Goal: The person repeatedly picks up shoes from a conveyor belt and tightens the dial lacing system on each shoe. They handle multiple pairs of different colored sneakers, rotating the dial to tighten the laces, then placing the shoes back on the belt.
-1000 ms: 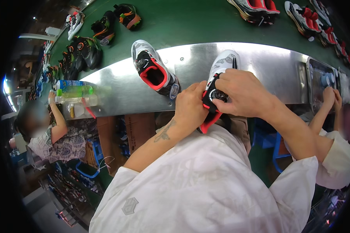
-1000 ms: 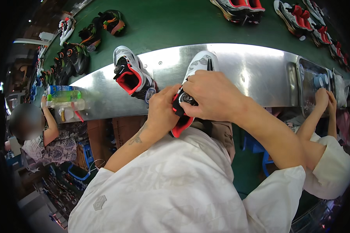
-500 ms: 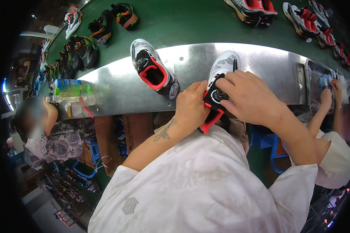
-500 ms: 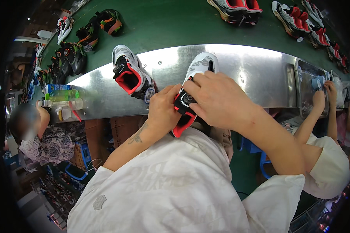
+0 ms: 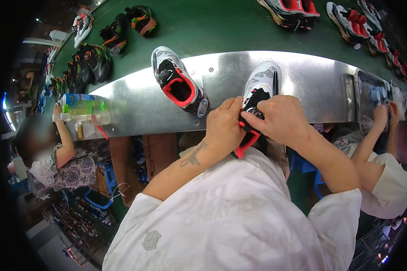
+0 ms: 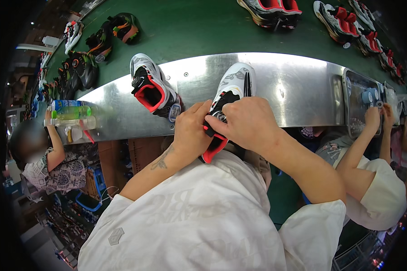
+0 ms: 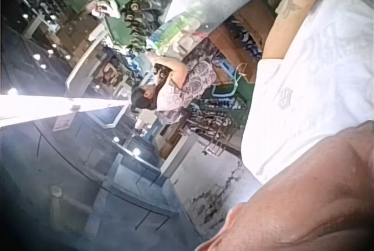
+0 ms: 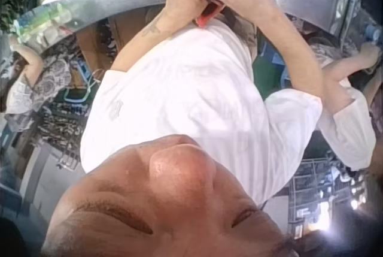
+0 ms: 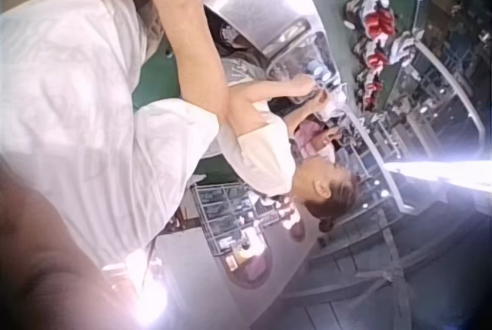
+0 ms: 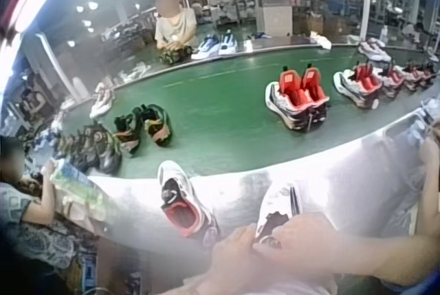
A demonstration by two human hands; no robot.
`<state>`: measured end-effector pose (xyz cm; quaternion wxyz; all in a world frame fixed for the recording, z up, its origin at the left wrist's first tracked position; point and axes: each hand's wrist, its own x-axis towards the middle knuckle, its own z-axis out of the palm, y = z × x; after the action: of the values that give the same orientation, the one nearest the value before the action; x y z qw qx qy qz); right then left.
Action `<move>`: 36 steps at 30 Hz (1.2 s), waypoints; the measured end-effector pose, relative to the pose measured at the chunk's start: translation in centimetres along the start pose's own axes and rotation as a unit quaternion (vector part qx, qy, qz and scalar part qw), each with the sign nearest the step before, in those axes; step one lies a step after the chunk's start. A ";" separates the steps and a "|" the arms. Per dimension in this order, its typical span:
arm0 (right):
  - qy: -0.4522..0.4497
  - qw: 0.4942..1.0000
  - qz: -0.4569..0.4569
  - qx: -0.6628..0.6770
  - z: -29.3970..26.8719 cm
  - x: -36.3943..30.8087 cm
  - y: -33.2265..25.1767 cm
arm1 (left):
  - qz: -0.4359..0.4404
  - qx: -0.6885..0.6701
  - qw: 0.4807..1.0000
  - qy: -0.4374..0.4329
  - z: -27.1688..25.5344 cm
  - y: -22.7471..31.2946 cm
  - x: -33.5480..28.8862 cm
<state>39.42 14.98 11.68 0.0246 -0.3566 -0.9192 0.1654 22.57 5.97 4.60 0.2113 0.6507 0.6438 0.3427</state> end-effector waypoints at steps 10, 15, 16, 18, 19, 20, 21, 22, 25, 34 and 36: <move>0.002 0.987 -0.151 0.054 -1.8 1.0 1.2 | -0.005 0.003 1.000 -0.022 0.0 -0.4 0.1; 0.008 0.999 -0.043 0.011 0.5 0.2 0.6 | 0.003 -0.014 1.000 -0.003 0.1 -0.2 0.2; 0.024 1.000 -0.011 0.008 0.7 0.0 0.2 | 0.011 -0.012 1.000 0.003 0.1 -0.2 0.3; 0.058 0.997 0.055 0.001 1.2 -0.3 -1.1 | 0.003 -0.013 1.000 -0.002 0.1 -0.2 0.3; 0.080 0.994 0.074 -0.010 1.5 -0.3 -1.7 | -0.012 -0.016 1.000 -0.011 0.1 -0.3 0.4; 0.103 0.990 0.093 -0.020 2.0 -0.3 -2.2 | -0.027 -0.020 0.999 -0.019 0.1 -0.3 0.5; 0.125 0.985 0.111 -0.030 2.2 -0.4 -2.5 | -0.028 -0.020 0.999 -0.022 0.1 -0.3 0.5; 0.109 0.986 0.126 -0.030 2.1 -0.3 -2.7 | -0.030 -0.019 0.999 -0.023 0.1 -0.4 0.6; 0.110 0.985 0.129 -0.023 1.4 -0.2 -3.2 | -0.018 -0.024 0.999 -0.012 0.3 -1.1 1.0; 0.003 0.992 -0.023 0.122 1.3 -1.6 -5.5 | -0.101 -0.229 0.956 -0.154 -7.1 -0.8 2.2; -0.087 0.993 0.041 0.075 1.0 -0.7 -4.5 | -0.096 -0.323 0.939 -0.062 -10.0 -2.1 0.5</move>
<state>36.80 11.11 12.23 -0.0356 -0.3757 -0.8873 0.2649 13.90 5.01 9.91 0.4818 0.5024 0.5432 0.4695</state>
